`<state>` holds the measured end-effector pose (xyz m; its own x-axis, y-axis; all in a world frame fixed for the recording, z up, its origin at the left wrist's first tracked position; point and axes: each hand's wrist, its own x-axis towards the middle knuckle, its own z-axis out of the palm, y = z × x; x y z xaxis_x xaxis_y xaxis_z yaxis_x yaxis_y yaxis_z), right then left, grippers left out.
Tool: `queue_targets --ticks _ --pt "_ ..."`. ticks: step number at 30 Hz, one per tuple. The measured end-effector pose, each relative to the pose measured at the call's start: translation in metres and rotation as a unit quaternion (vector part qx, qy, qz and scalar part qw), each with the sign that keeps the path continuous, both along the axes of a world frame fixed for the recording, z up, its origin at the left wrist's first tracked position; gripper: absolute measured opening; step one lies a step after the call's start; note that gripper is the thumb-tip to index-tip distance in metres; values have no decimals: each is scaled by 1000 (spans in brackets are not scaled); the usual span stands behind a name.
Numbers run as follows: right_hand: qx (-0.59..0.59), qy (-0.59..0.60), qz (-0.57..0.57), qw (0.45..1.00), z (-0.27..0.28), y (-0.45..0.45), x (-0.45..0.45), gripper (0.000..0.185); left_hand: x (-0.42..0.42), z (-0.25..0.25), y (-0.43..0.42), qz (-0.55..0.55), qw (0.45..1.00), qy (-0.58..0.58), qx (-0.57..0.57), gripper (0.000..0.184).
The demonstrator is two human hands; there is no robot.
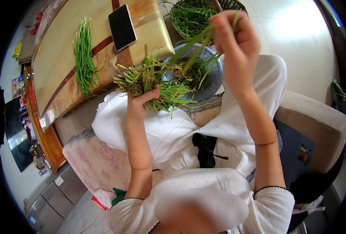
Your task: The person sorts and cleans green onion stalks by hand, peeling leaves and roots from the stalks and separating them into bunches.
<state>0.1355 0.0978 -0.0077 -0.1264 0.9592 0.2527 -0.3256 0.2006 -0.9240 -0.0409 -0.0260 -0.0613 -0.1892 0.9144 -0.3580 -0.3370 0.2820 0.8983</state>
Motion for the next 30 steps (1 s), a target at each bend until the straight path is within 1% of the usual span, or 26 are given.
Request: queue_targets --ticks 1,3,4,6,8,9,10,11,12,13,14,16,18,19,20,21,22,23,24,25,26,27,28,29,30 --pt "1 1 0 1000 2 4 2 18 0 0 0 7 1000 2 1 19" --pt "40 8 -64 997 9 14 6 16 -1 -2 1 14 1000 4 3 18" --pt "41 8 -64 997 9 21 11 16 -2 -4 1 20 1000 5 5 18" --pt "119 81 -28 989 8 41 33 21 -4 -7 1 26 1000 7 8 18" --pt "125 139 37 982 9 66 76 27 -6 -8 1 48 999 -5 20 18" --pt "244 -150 -140 948 15 73 91 29 -7 -7 0 60 998 -3 17 17" --pt "332 -420 -300 789 25 79 98 32 -9 -8 0 60 998 -3 18 17" --pt "274 -130 -224 926 42 76 99 32 -11 -11 -1 67 997 -1 26 17" --pt "185 174 -121 960 61 68 99 34 -11 -12 -1 75 997 1 33 18" --pt "167 188 -175 952 79 59 90 23 -10 -9 0 81 996 14 30 16" --pt "169 188 -174 952 88 56 99 23 -10 -7 1 82 996 13 31 16" --pt "219 35 -228 948 96 57 137 20 -11 -6 2 91 995 6 39 14" --pt "264 -117 -277 917 100 57 162 18 -12 -10 3 103 994 -8 46 13" --pt "264 -116 -277 917 103 54 163 18 -13 -11 3 105 993 -28 53 13" --pt "323 -61 -151 932 105 51 162 19 -15 -12 3 108 991 -47 61 14" --pt "376 -5 -21 926 107 50 161 20 -15 -15 3 114 991 -47 60 14" --pt "378 -4 -21 926 102 52 158 20 -14 -14 3 114 991 -46 62 14" --pt "270 52 79 958 90 56 152 21 -13 -12 2 97 993 -35 58 15" --pt "156 106 176 966 76 55 145 27 -11 -11 1 80 995 -23 55 15" --pt "62 66 147 985 58 44 122 33 -10 -12 -1 64 997 -12 41 18" --pt "-61 -74 30 995 42 30 89 34 -7 -8 -1 61 997 -12 42 18" --pt "-37 -155 52 986 43 17 41 28 -3 -3 -1 36 999 -3 31 19" --pt "-43 -188 208 959 53 9 24 24 -1 0 -2 12 1000 6 19 20" --pt "-32 -193 238 951 43 4 11 24 -2 -3 -3 -14 1000 -20 15 24" --pt "-21 -198 269 942 29 -2 0 24 -1 -2 -4 -12 1000 -18 13 24"
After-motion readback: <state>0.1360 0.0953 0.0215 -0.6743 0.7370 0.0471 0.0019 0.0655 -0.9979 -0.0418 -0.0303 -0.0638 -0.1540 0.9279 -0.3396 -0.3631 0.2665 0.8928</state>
